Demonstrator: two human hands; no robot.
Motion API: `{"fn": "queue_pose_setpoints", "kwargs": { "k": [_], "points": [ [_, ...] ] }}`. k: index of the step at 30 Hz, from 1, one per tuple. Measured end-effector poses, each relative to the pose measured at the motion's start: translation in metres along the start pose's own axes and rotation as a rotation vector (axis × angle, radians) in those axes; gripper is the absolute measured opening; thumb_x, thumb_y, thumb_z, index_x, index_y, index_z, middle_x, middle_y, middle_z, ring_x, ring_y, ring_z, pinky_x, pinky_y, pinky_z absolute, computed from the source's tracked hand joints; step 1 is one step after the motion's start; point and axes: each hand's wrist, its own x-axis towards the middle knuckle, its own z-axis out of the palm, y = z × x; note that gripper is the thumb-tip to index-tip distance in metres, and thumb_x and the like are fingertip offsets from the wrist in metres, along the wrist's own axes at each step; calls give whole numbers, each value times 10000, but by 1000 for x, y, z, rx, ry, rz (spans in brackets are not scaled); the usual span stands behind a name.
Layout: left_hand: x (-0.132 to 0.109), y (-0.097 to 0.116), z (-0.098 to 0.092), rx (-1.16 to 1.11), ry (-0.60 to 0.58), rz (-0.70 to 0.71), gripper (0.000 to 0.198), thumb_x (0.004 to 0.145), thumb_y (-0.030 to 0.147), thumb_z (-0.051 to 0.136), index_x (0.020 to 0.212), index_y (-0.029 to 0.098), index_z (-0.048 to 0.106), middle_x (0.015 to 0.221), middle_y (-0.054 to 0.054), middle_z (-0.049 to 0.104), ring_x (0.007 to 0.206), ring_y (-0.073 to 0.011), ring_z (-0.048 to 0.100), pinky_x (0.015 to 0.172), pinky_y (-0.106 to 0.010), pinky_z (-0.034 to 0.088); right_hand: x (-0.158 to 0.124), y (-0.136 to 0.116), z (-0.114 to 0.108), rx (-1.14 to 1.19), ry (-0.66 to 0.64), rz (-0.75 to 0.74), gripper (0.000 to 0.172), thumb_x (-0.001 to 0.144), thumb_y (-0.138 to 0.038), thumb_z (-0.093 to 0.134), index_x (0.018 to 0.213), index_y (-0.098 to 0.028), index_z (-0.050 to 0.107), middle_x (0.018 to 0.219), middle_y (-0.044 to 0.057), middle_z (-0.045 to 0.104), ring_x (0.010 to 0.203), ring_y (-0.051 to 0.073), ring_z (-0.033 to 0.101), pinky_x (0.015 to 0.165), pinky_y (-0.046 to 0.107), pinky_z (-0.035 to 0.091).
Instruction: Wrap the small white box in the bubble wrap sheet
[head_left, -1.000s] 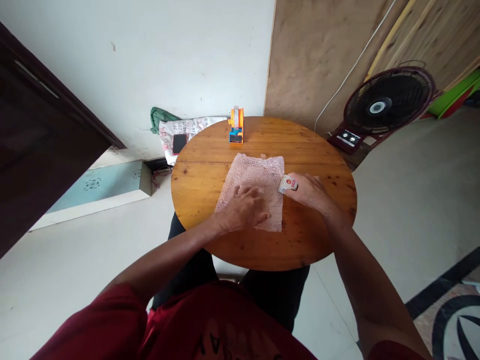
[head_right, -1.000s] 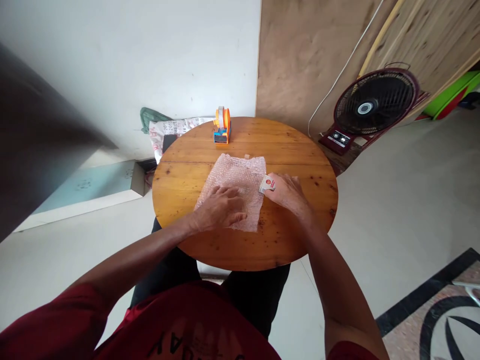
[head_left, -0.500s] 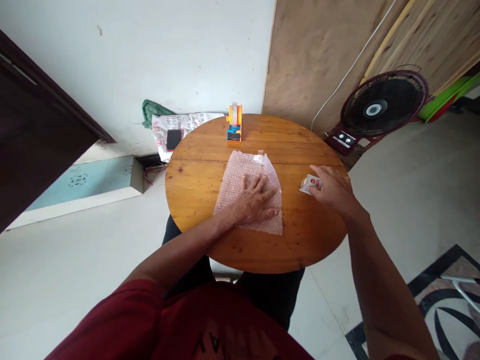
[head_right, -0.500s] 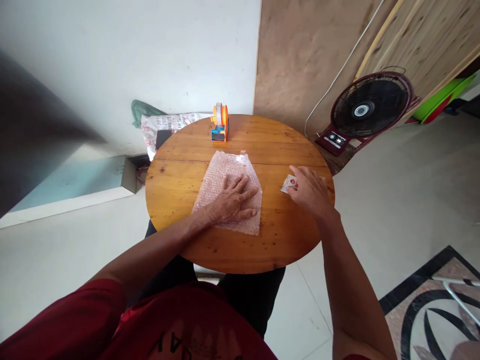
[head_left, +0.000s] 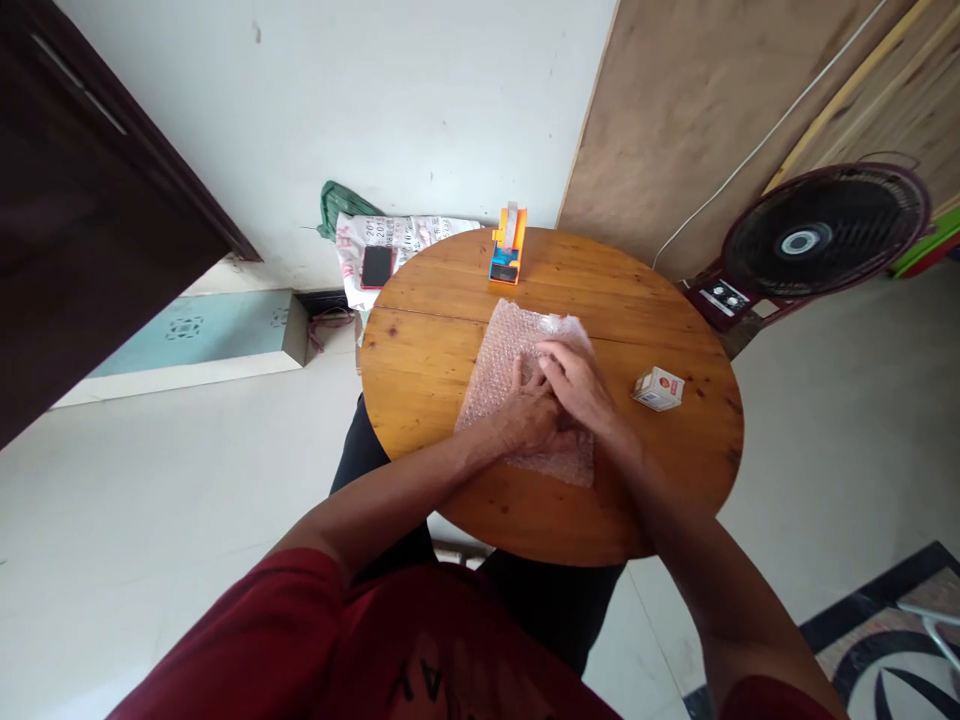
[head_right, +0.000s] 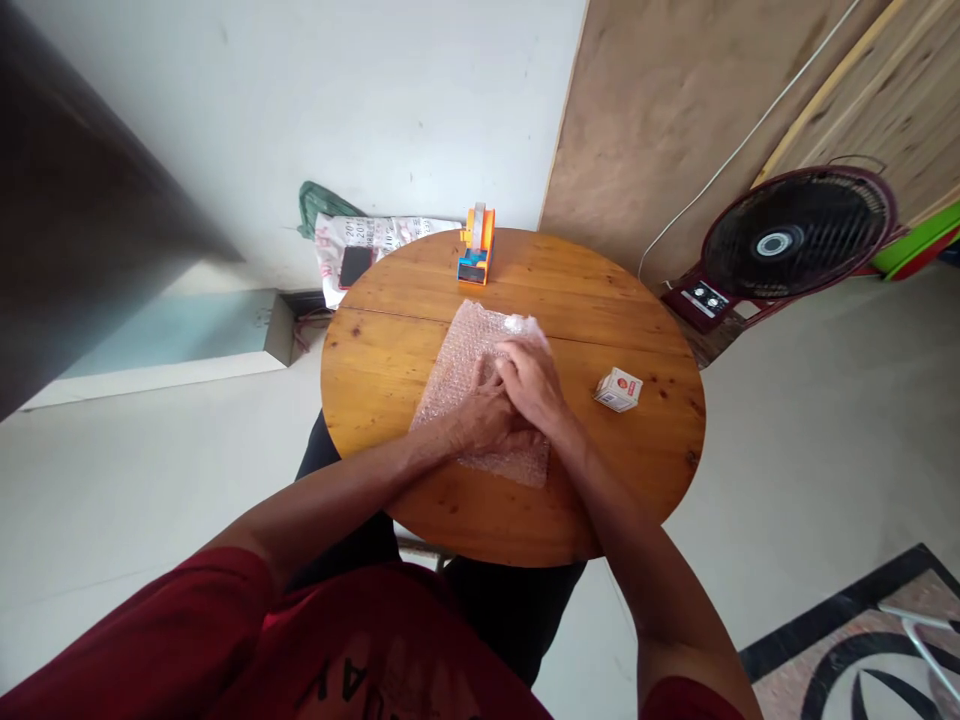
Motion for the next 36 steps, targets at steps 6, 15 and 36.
{"fn": "queue_pose_setpoints", "kwargs": {
  "k": [6,15,36],
  "points": [
    [-3,0,-13,89,-207,138,741,910,642,571,1511,218,486,1657,-227,275,1552,-467,195,1173,-799,51,-5,58,-1,-60,42,110,426,978,-310,367,1271,-137,624,1378,192,639,1324,288,567,1145,509,412],
    [9,-33,-29,139,-104,-20,567,988,417,525,1472,122,528,1621,-192,382,1541,-342,302,1277,-520,206,-7,56,-4,-157,-91,43,481,970,-261,397,1388,-93,565,1495,206,546,1419,302,485,1189,507,374],
    [9,-45,-21,235,-105,-89,892,856,763,558,1521,177,462,1650,-186,330,1556,-412,230,1262,-644,136,-15,35,-13,-360,-180,62,582,969,-368,473,1446,-36,509,1549,226,483,1434,392,447,1175,561,368]
  ]
}}
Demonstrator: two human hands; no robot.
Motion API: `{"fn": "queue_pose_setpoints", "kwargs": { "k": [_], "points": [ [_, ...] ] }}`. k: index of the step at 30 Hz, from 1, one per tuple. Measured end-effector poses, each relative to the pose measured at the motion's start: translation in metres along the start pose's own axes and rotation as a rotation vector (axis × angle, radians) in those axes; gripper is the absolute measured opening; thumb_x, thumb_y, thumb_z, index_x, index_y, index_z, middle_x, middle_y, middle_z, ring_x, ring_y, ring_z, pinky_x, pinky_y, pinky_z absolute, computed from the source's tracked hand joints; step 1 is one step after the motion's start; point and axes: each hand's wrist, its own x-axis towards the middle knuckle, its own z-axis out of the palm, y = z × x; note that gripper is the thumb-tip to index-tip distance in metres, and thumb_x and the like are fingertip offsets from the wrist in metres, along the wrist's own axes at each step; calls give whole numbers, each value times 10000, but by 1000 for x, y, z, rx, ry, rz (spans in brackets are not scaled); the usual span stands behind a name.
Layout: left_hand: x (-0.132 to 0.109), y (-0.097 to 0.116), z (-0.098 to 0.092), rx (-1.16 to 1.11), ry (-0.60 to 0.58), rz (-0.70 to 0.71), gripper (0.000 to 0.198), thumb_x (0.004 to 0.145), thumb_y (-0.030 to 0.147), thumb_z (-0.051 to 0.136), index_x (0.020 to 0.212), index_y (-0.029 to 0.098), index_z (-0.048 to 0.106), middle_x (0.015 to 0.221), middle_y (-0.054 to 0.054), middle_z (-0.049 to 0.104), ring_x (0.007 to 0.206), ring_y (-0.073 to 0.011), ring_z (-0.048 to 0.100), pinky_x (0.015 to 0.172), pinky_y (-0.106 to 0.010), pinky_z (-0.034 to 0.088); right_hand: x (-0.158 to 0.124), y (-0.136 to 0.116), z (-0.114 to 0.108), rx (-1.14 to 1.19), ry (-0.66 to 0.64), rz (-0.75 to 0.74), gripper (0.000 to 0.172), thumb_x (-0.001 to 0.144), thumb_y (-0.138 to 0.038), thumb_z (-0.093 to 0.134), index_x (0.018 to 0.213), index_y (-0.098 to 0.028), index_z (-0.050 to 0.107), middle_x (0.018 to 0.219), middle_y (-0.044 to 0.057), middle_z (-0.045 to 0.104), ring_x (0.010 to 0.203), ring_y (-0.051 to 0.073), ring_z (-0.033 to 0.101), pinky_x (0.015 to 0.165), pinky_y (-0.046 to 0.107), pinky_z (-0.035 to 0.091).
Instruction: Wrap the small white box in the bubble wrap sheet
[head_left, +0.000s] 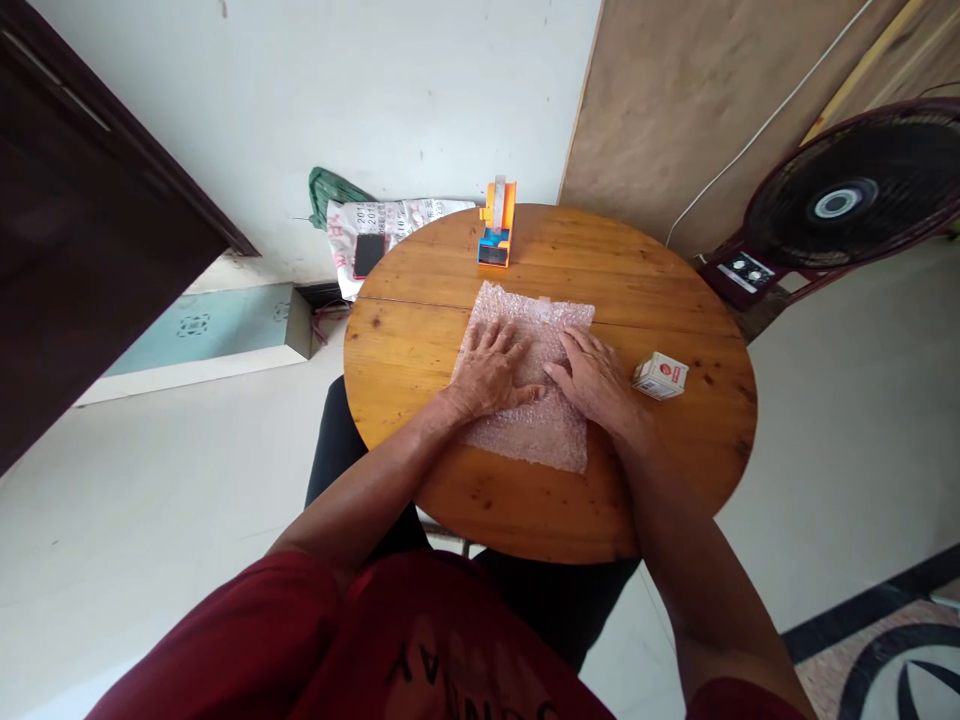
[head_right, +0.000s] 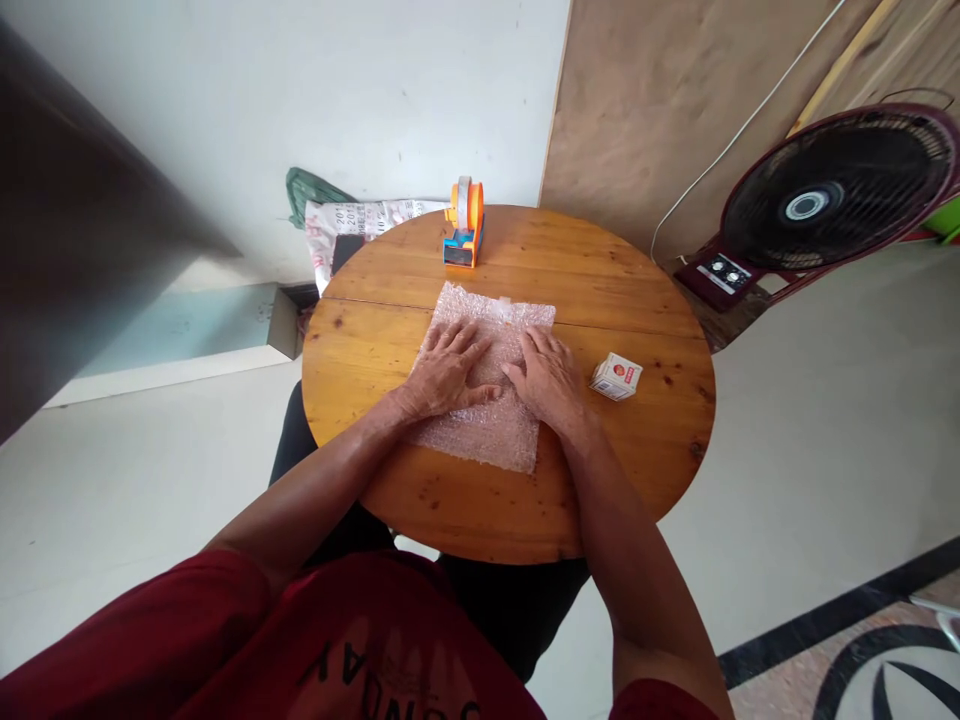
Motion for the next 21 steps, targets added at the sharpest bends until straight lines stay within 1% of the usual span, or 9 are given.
{"fn": "queue_pose_setpoints", "kwargs": {
  "k": [2,4,6,8,10,12,16,18,21],
  "points": [
    [0,-1,-2,-7,-6,-11,869,868,752,550,1515,179,465,1649,-188,331,1558,-405,229,1267,-629,137,0,4,1,-1,14,15,600,970,-389,471,1456,-38,496,1554,227,476,1436,389,444,1172,570,366],
    [0,-3,-7,-16,-20,-44,788,919,701,513,1509,179,470,1651,-184,327,1560,-395,228,1266,-623,147,-1,7,2,2,20,28,611,967,-407,472,1458,-44,493,1555,230,474,1435,389,444,1165,580,368],
    [1,-6,-12,-19,-28,-92,642,1002,578,437,1501,177,479,1645,-171,344,1559,-375,240,1263,-611,172,0,9,1,3,15,38,628,962,-425,476,1463,-45,487,1558,231,469,1435,392,443,1163,585,366],
    [2,-10,-16,-14,-27,-140,521,1047,424,377,1493,182,493,1637,-150,367,1554,-351,261,1264,-579,201,0,11,1,8,1,42,623,970,-422,457,1465,-45,486,1562,224,468,1434,389,445,1165,579,364],
    [4,-14,-18,-11,-27,-176,483,1046,334,372,1488,191,507,1633,-138,376,1550,-341,273,1268,-545,217,2,14,0,16,-14,46,592,987,-396,409,1464,-55,493,1561,211,474,1431,380,451,1165,575,367],
    [5,-16,-18,-19,-28,-195,478,1038,310,391,1484,196,517,1635,-134,373,1548,-343,274,1270,-529,219,3,15,0,22,-18,50,570,995,-367,371,1461,-66,502,1561,203,478,1429,375,456,1163,576,370],
    [6,-16,-17,-41,-13,-202,467,1021,276,417,1460,179,542,1619,-135,400,1533,-346,300,1264,-521,235,4,15,-1,13,-24,56,564,979,-317,366,1460,-59,506,1563,201,477,1434,367,452,1175,567,363],
    [6,-14,-16,-42,21,-207,438,1007,253,433,1407,165,589,1584,-141,446,1511,-347,336,1251,-523,255,4,15,-2,11,-27,56,558,975,-288,354,1460,-61,508,1562,202,478,1433,359,456,1176,562,364],
    [8,-10,-14,-56,107,-183,357,972,217,475,1259,159,680,1485,-129,554,1463,-329,402,1228,-507,287,4,16,-2,15,-25,56,549,971,-263,342,1459,-83,516,1558,191,487,1428,358,462,1166,570,375]
  ]
}}
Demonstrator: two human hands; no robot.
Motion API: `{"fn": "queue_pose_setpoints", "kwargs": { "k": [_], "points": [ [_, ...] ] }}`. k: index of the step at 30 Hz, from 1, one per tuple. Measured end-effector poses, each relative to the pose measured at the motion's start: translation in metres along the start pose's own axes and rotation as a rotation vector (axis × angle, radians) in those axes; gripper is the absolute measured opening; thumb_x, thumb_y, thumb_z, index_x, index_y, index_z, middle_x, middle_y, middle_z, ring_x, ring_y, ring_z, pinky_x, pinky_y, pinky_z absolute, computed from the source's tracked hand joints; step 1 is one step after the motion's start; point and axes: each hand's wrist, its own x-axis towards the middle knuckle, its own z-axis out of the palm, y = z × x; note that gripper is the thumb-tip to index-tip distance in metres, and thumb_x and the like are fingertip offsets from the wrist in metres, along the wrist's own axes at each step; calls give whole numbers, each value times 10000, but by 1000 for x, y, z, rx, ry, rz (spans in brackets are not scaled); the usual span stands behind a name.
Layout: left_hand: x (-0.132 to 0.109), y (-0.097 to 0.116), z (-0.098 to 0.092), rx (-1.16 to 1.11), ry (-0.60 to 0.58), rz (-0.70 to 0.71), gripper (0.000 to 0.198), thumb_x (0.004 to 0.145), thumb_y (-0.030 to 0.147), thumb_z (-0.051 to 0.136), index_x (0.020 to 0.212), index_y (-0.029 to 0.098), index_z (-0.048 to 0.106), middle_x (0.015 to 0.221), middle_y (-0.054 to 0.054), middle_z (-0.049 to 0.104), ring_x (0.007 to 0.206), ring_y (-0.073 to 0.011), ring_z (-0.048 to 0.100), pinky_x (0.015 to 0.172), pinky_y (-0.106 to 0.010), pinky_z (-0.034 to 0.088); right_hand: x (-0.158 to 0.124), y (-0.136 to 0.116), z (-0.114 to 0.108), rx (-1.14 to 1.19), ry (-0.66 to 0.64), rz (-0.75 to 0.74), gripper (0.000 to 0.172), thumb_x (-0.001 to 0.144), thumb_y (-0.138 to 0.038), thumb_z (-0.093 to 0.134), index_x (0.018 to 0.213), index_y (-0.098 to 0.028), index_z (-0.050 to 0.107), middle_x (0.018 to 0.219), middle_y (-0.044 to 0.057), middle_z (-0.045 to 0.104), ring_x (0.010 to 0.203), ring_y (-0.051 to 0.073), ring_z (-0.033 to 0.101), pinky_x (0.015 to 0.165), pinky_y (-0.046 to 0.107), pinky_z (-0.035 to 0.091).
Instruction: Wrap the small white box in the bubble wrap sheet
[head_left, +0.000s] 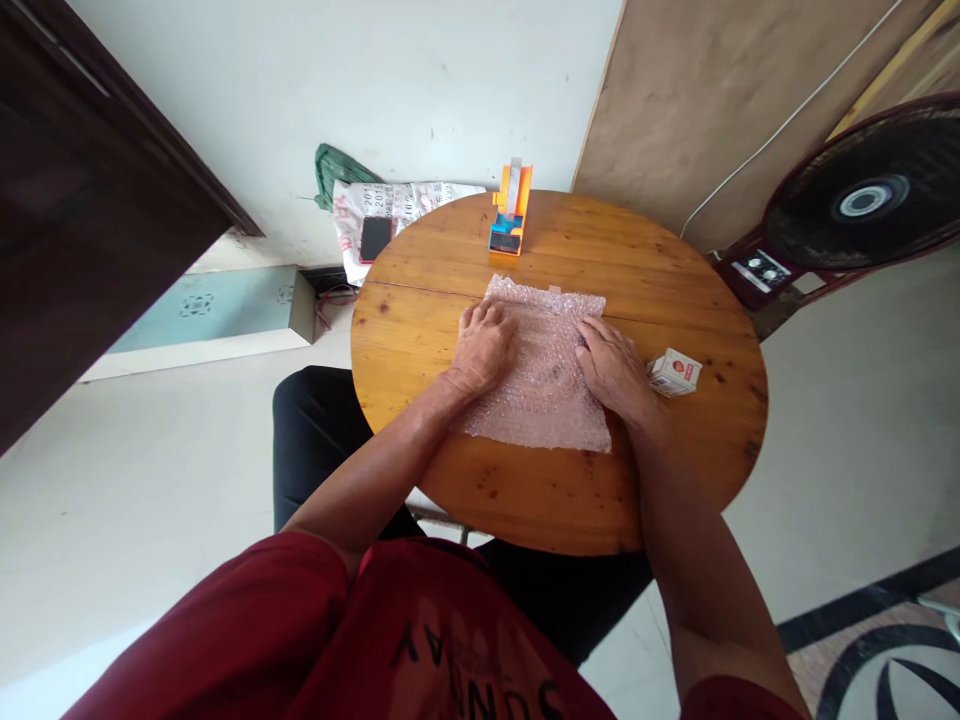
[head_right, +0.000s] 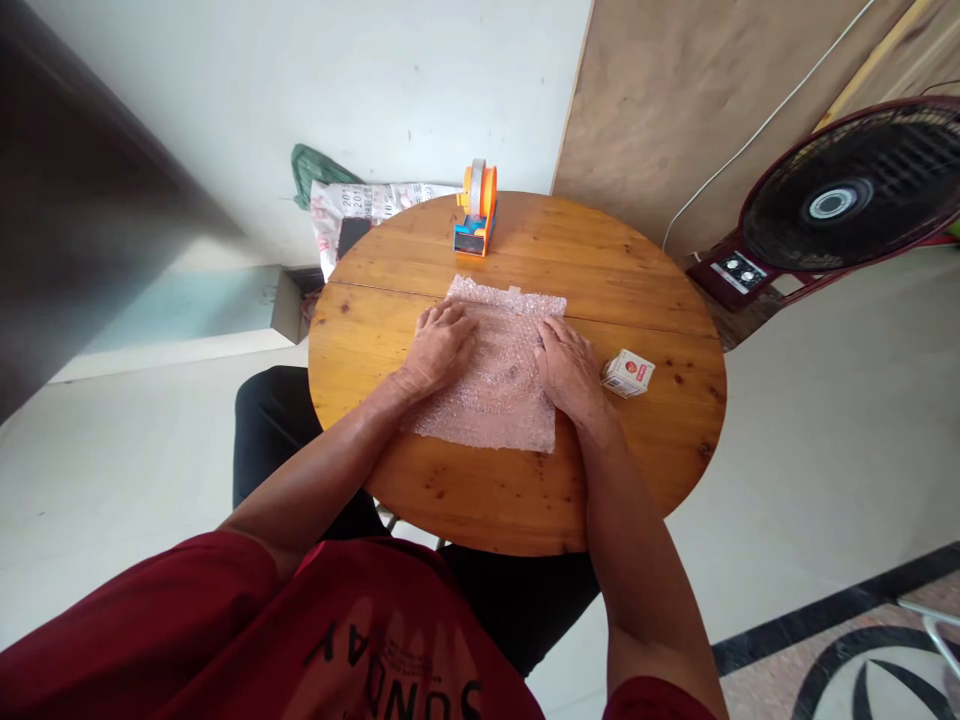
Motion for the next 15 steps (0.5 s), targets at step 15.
{"fn": "queue_pose_setpoints", "kwargs": {
  "k": [15],
  "points": [
    [-4,-1,-2,-75,-143,235,473,895,401,636,1326,207,646,1513,-95,533,1452,-331,400,1234,-490,279,0,3,2,19,33,-18,542,969,-296,358,1433,-78,536,1538,195,508,1410,362,478,1147,562,389]
  ]
}}
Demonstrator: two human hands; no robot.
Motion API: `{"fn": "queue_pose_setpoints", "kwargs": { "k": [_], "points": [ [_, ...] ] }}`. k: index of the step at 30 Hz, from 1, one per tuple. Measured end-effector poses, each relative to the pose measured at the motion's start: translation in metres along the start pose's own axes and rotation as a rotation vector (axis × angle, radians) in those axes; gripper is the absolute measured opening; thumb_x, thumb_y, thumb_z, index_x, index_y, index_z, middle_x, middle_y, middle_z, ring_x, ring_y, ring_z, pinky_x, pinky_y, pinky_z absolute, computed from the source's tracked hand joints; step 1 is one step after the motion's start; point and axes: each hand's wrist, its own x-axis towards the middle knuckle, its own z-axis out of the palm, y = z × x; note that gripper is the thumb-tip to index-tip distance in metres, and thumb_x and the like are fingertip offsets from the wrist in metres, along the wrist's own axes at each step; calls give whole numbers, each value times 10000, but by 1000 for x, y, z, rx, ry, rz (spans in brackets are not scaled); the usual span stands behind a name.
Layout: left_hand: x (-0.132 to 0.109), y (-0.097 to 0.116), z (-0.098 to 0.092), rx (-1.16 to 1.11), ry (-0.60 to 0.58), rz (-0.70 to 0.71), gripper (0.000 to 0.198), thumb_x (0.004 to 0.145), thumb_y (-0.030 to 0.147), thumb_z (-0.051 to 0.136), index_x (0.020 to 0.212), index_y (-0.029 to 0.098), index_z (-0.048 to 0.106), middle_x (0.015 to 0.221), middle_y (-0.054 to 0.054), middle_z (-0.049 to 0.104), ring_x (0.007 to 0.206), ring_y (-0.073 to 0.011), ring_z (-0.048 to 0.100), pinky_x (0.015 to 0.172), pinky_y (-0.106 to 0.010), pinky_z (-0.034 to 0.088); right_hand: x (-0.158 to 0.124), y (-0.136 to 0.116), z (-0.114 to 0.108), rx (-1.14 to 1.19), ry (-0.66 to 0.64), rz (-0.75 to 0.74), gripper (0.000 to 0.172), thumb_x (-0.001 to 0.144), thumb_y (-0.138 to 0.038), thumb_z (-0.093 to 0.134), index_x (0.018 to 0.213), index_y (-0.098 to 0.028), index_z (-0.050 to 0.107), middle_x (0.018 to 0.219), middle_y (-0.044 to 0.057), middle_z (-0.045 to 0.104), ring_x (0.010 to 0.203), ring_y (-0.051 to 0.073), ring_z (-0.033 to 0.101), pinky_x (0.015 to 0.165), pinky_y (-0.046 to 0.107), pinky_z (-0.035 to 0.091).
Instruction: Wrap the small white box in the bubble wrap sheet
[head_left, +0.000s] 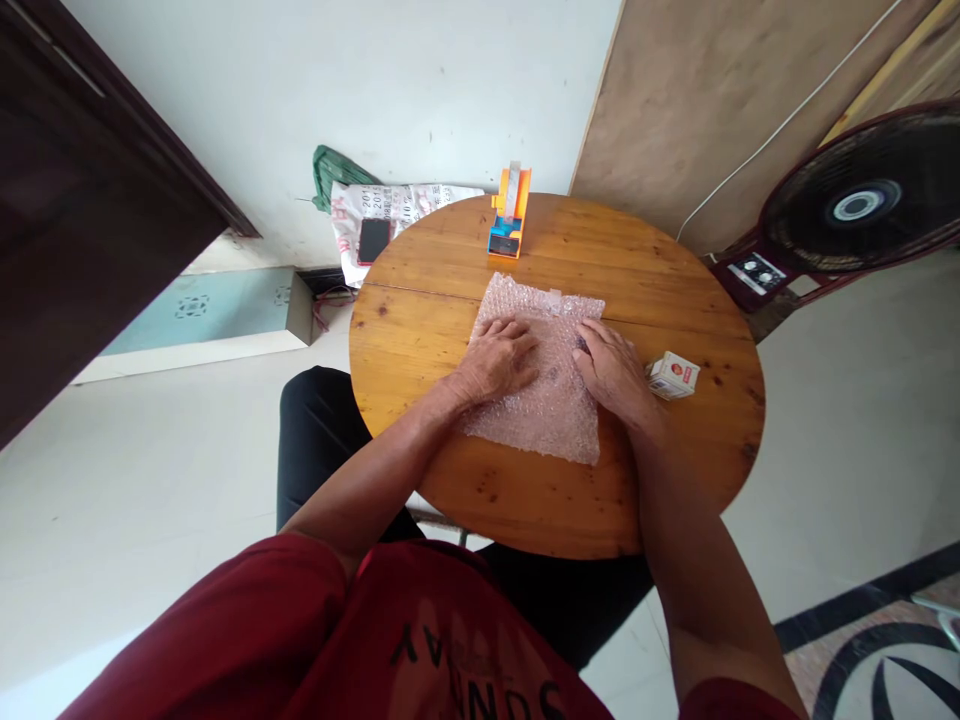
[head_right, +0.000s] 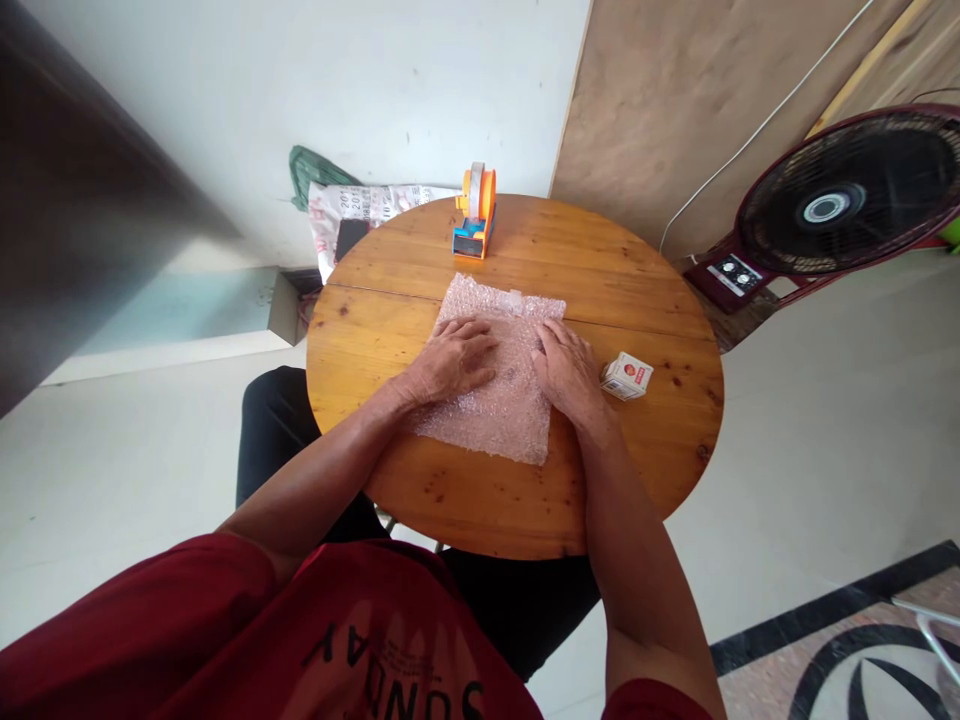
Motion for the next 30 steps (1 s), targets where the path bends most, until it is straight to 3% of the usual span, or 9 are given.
{"fn": "queue_pose_setpoints", "kwargs": {
  "k": [9,20,25,30],
  "points": [
    [1,-1,0,-10,-20,4,585,845,499,711,1343,201,636,1541,-99,508,1476,-331,376,1259,-481,240,-2,-1,-7,23,-25,12,536,955,-303,389,1419,-87,548,1541,202,500,1413,372,472,1139,567,393],
    [1,-10,-1,-32,-143,54,972,723,679,762,1509,186,472,1658,-152,319,1566,-381,198,1289,-532,122,-6,2,-19,15,-78,-32,520,948,-368,424,1378,-131,596,1514,186,530,1349,401,520,1088,606,426],
    [0,-10,-2,-35,-169,41,991,715,664,777,1519,179,460,1669,-160,293,1567,-396,188,1290,-543,119,-6,2,-18,18,-72,-30,516,961,-379,415,1377,-134,595,1517,173,528,1356,388,517,1112,577,414],
    [0,-4,0,-34,-99,31,930,744,655,761,1490,166,499,1628,-171,371,1548,-392,248,1287,-542,149,-5,3,-18,13,-74,-19,513,958,-368,417,1370,-120,596,1526,181,519,1358,396,514,1108,589,416]
  ]
}}
